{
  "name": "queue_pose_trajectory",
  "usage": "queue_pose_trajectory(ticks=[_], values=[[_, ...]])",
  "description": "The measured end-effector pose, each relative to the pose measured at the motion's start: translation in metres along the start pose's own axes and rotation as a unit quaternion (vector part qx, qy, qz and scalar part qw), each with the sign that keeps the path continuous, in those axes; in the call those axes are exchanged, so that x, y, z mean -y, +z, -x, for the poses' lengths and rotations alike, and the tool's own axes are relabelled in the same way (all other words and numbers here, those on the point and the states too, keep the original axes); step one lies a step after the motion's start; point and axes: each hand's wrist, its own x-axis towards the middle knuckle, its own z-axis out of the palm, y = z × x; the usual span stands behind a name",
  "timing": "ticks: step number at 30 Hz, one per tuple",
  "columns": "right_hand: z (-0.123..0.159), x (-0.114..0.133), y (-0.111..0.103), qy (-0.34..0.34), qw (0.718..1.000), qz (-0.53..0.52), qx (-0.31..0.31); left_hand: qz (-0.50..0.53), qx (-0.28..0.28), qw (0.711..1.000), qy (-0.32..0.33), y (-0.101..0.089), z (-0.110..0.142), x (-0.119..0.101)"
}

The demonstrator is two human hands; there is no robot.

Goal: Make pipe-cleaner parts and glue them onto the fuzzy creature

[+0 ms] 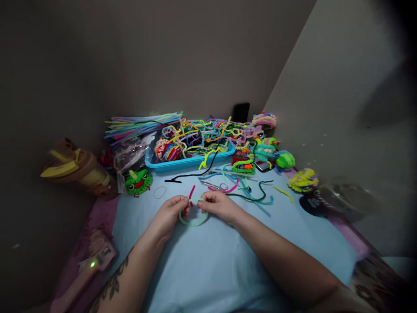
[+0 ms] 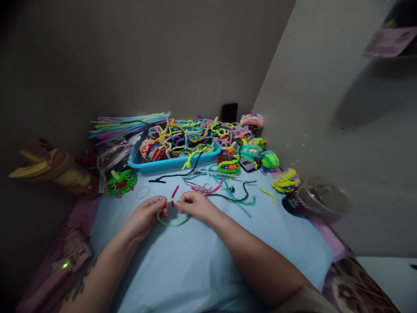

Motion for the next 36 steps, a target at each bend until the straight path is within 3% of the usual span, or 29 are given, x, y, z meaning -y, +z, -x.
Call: queue_pose_trajectory(ticks=[6,15,20,24,28,32,36], values=[[0.002,0.004,0.002,-0.004,0.999,-0.049,0.011,0.001,0.041,0.999,-0.028,0.005,0.003,0.001],[0.002,0.002,0.004,0.021,0.995,-0.097,0.013,0.109,0.104,0.987,-0.060,0.006,0.006,0.002],[-0.003,0.002,-0.005,0.033,0.985,-0.162,-0.042,0.218,0.042,0.971,-0.083,-0.006,-0.002,0.000],[-0.005,0.003,-0.013,0.037,0.983,-0.174,-0.038,0.266,-0.002,0.960,-0.086,-0.012,-0.007,0.000],[-0.003,0.004,-0.012,0.051,0.987,-0.145,-0.039,0.269,-0.018,0.959,-0.082,-0.009,-0.006,-0.001],[-0.005,0.005,-0.013,0.060,0.979,-0.172,-0.087,0.269,0.003,0.959,-0.085,-0.005,-0.003,-0.005],[-0.008,0.003,-0.015,0.046,0.971,-0.199,-0.127,0.181,0.001,0.983,-0.045,-0.001,0.000,-0.004]])
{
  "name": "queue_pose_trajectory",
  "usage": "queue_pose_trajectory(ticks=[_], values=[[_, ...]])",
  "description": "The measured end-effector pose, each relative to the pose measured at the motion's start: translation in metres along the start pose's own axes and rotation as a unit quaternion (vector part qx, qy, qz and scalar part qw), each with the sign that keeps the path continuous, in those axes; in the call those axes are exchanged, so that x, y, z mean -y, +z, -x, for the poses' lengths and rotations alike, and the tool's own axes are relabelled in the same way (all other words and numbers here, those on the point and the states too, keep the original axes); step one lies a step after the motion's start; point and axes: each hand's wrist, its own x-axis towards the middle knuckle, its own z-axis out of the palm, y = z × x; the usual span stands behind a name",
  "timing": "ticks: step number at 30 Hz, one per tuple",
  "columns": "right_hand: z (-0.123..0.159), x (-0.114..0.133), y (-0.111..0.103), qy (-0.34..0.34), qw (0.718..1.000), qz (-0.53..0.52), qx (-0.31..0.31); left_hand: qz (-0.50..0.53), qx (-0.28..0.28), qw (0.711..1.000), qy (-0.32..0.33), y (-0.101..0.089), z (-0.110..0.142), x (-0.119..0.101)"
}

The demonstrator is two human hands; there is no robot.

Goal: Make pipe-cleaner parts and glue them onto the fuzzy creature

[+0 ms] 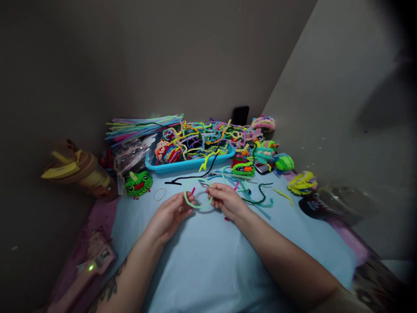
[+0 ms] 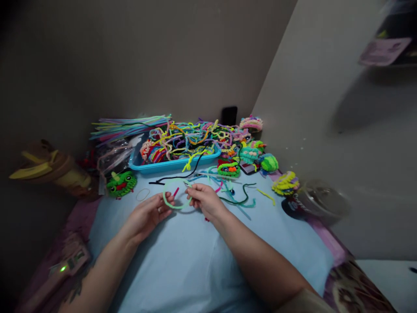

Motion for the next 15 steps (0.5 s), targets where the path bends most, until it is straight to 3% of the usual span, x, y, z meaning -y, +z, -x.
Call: queue_pose_trajectory(ticks=[5,8,11,15], values=[[0.000,-0.003,0.001,0.002,1.000,0.020,0.024,-0.088,-0.056,0.990,0.093,0.000,0.001,0.002],[0.000,-0.003,0.000,-0.029,0.999,0.017,-0.001,-0.185,-0.057,0.977,0.089,-0.003,-0.001,0.000],[-0.003,-0.001,-0.003,-0.065,0.997,0.011,-0.046,-0.367,-0.019,0.926,0.081,-0.007,-0.001,-0.001],[-0.007,0.000,-0.010,-0.070,0.995,0.040,-0.052,-0.529,0.015,0.837,0.140,-0.009,-0.002,0.001]])
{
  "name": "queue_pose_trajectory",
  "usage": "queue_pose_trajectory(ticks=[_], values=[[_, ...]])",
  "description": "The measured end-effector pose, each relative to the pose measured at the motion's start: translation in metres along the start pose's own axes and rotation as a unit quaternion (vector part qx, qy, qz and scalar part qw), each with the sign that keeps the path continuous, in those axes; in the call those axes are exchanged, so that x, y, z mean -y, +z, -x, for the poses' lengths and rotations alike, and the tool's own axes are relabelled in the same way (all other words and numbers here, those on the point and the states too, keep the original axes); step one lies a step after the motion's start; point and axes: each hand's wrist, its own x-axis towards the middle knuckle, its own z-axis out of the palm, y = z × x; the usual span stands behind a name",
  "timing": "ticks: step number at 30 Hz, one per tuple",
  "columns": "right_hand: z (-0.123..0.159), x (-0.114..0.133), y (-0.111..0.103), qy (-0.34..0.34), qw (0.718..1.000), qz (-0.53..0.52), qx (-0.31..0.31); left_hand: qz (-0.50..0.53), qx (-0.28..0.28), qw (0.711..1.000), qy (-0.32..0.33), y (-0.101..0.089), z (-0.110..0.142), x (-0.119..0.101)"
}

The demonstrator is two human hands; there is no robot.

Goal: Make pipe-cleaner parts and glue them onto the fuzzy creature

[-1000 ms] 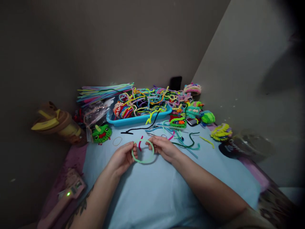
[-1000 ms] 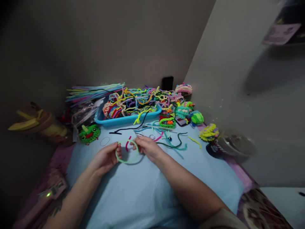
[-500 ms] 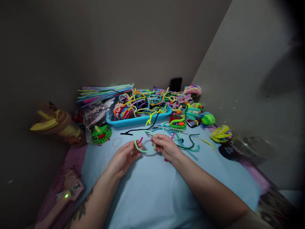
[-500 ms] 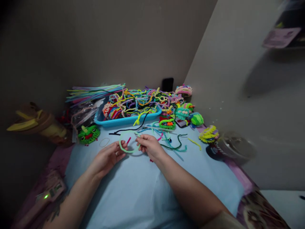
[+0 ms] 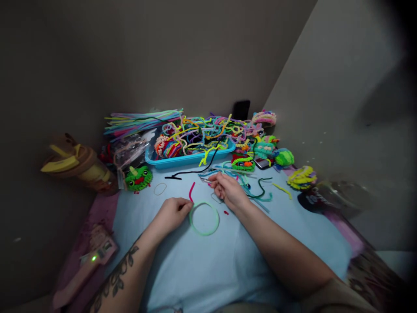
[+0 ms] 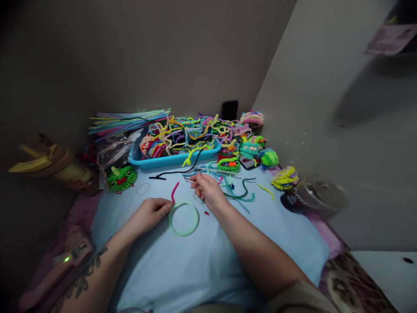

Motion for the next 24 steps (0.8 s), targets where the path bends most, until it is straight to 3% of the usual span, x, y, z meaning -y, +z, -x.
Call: queue_pose_trajectory(ticks=[5,10,13,15,18,21,24], values=[[0.002,-0.011,0.002,-0.083,0.979,0.173,0.071,-0.067,-0.109,0.991,0.024,-0.001,-0.003,0.005],[0.000,-0.023,0.016,-0.181,0.923,0.274,0.200,-0.140,-0.093,0.985,0.039,0.002,-0.003,0.014],[-0.005,-0.019,0.015,-0.217,0.920,0.272,0.181,-0.141,-0.126,0.980,0.058,0.004,-0.002,0.015],[-0.007,-0.013,0.007,-0.209,0.939,0.227,0.154,-0.154,-0.132,0.975,0.088,0.003,-0.001,0.012],[-0.006,-0.005,-0.007,-0.120,0.971,0.128,0.163,-0.187,-0.063,0.966,0.167,0.004,0.002,0.003],[-0.005,-0.004,-0.018,0.012,0.967,0.102,0.232,-0.222,0.070,0.940,0.248,0.008,0.007,-0.003],[-0.010,-0.007,-0.023,0.041,0.970,0.134,0.200,-0.288,0.124,0.920,0.236,0.012,0.008,0.000]])
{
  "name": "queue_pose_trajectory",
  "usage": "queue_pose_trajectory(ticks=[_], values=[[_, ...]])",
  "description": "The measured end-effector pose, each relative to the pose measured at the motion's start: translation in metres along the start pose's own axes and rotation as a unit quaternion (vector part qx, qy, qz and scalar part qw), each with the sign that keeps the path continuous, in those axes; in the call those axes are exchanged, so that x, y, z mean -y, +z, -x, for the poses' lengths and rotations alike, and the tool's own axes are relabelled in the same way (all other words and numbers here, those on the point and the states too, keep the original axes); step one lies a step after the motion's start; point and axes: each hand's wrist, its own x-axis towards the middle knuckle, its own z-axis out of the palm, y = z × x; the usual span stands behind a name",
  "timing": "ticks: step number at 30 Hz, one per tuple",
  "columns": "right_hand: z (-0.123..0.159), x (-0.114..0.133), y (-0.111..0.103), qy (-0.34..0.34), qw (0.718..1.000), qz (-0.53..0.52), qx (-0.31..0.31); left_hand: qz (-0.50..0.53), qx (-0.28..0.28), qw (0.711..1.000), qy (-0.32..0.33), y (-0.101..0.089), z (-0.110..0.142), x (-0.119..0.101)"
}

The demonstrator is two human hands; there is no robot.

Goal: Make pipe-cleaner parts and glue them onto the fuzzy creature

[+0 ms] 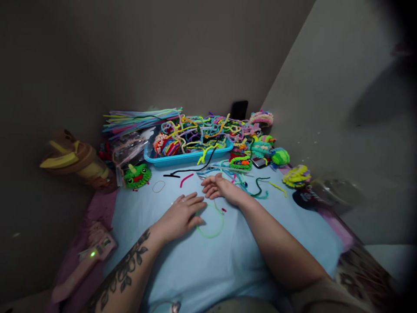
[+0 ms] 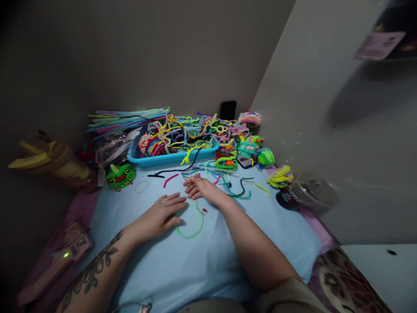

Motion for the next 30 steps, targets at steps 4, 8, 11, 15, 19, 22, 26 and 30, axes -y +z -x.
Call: queue_pose_trajectory(ticks=[4,8,11,15,19,22,26,30], values=[[-0.009,-0.001,-0.011,-0.062,0.987,0.013,-0.149,-0.104,-0.059,0.978,-0.170,0.004,0.001,0.013],[-0.012,0.005,-0.021,-0.121,0.957,-0.067,-0.256,-0.166,-0.166,0.930,-0.283,-0.001,0.001,0.023],[-0.009,0.014,-0.023,-0.171,0.928,-0.167,-0.287,-0.144,-0.221,0.936,-0.232,-0.003,0.001,0.020],[-0.002,0.024,-0.015,-0.200,0.918,-0.242,-0.242,-0.012,-0.262,0.957,-0.122,0.001,0.000,0.009],[0.008,0.028,-0.005,-0.184,0.953,-0.189,-0.148,0.068,-0.232,0.964,-0.112,0.000,0.000,-0.002],[0.012,0.025,-0.002,-0.166,0.975,-0.027,-0.144,0.062,-0.136,0.987,-0.059,-0.001,0.000,-0.008],[0.009,0.018,0.003,-0.113,0.967,0.187,-0.129,-0.008,-0.067,0.996,-0.061,0.005,-0.002,-0.015],[0.006,0.016,0.011,-0.117,0.940,0.299,-0.116,-0.075,-0.101,0.978,-0.167,0.009,-0.002,-0.009]])
